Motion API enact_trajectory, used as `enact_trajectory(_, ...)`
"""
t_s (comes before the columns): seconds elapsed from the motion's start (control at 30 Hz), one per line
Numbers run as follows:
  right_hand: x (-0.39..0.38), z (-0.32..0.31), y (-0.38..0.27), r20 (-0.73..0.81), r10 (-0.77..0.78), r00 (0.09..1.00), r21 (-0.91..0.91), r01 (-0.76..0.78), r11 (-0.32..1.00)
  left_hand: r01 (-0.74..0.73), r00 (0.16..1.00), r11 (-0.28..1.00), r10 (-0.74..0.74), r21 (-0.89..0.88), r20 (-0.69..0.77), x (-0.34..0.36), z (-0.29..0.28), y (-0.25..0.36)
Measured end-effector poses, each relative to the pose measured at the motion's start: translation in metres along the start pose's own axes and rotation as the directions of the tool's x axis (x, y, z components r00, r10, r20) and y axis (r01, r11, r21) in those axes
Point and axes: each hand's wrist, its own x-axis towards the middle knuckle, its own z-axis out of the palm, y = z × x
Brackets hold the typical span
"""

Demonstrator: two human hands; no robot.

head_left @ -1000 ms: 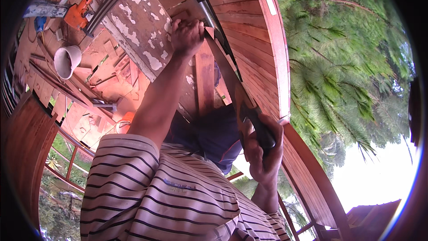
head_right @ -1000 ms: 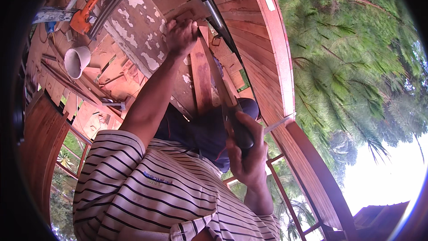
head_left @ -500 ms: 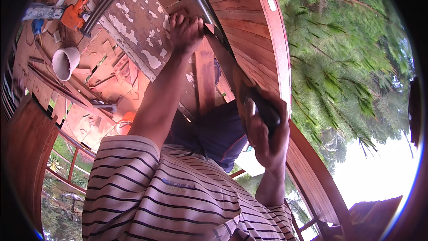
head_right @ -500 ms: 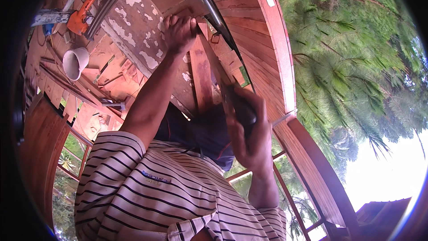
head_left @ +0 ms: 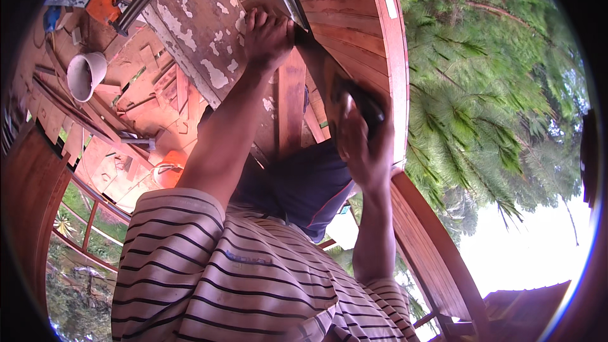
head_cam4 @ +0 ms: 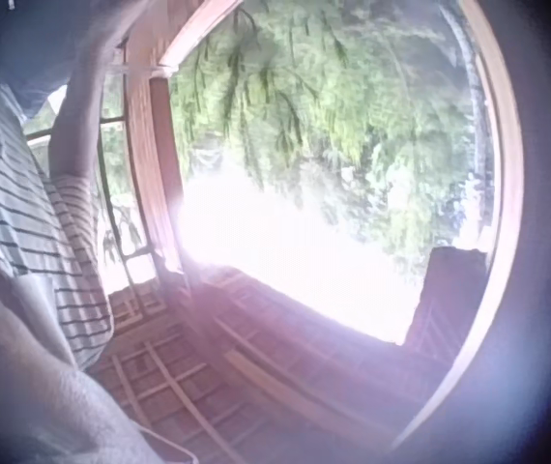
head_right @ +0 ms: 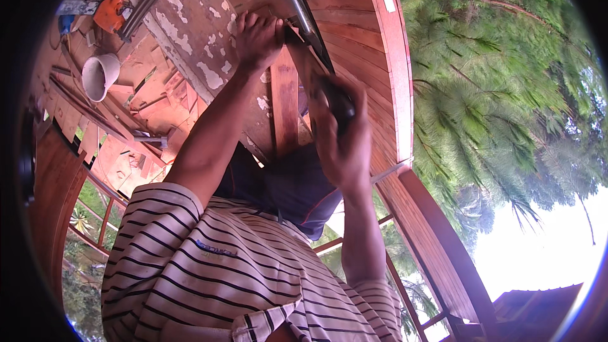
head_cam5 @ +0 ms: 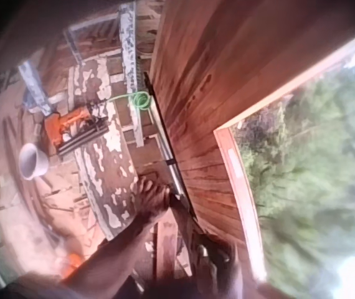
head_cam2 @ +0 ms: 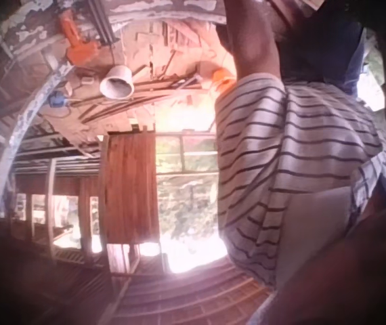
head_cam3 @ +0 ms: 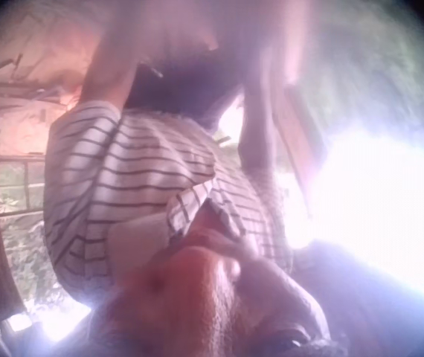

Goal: The person uses a hand saw to cut a wooden plank on a scaffold, then lifts and fits the plank into a vertical wall opening. They measure and mark another plank with a ruler and pencil, then continue sawing it to size.

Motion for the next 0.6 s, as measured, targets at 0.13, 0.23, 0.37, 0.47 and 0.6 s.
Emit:
enact_trajectory(0.13, 0.061, 0.041, 0.000, -0.034, -0.196, 0.980, -0.122, 0.190, 0.974, -0.042, 0.999, 0.999, 0.041, 0.013, 0.035, 0.001, -0.003, 0.005)
enact_trajectory(0.23, 0.018, 0.005, -0.023, 0.064, 0.003, 0.998, -0.089, 0.003, 0.996, -0.033, 0.996, 0.999, 0.036, 0.036, -0.082, 0.003, -0.004, -0.001)
enact_trajectory(0.37, -0.039, -0.024, -0.061, 0.049, 0.068, 0.997, 0.051, -0.070, 0.996, -0.009, 0.998, 1.000, 0.011, 0.029, -0.060, 0.003, -0.002, -0.005)
enact_trajectory(0.47, 0.039, 0.008, -0.010, 0.027, 0.044, 0.999, -0.023, -0.044, 0.999, -0.035, 0.995, 0.999, 0.036, 0.006, -0.089, 0.005, 0.001, -0.005)
enact_trajectory(0.6, 0.070, 0.031, -0.018, 0.029, -0.018, 0.999, -0.219, 0.024, 0.975, -0.095, 0.995, 0.993, 0.091, 0.070, 0.050, 0.007, -0.008, -0.001)
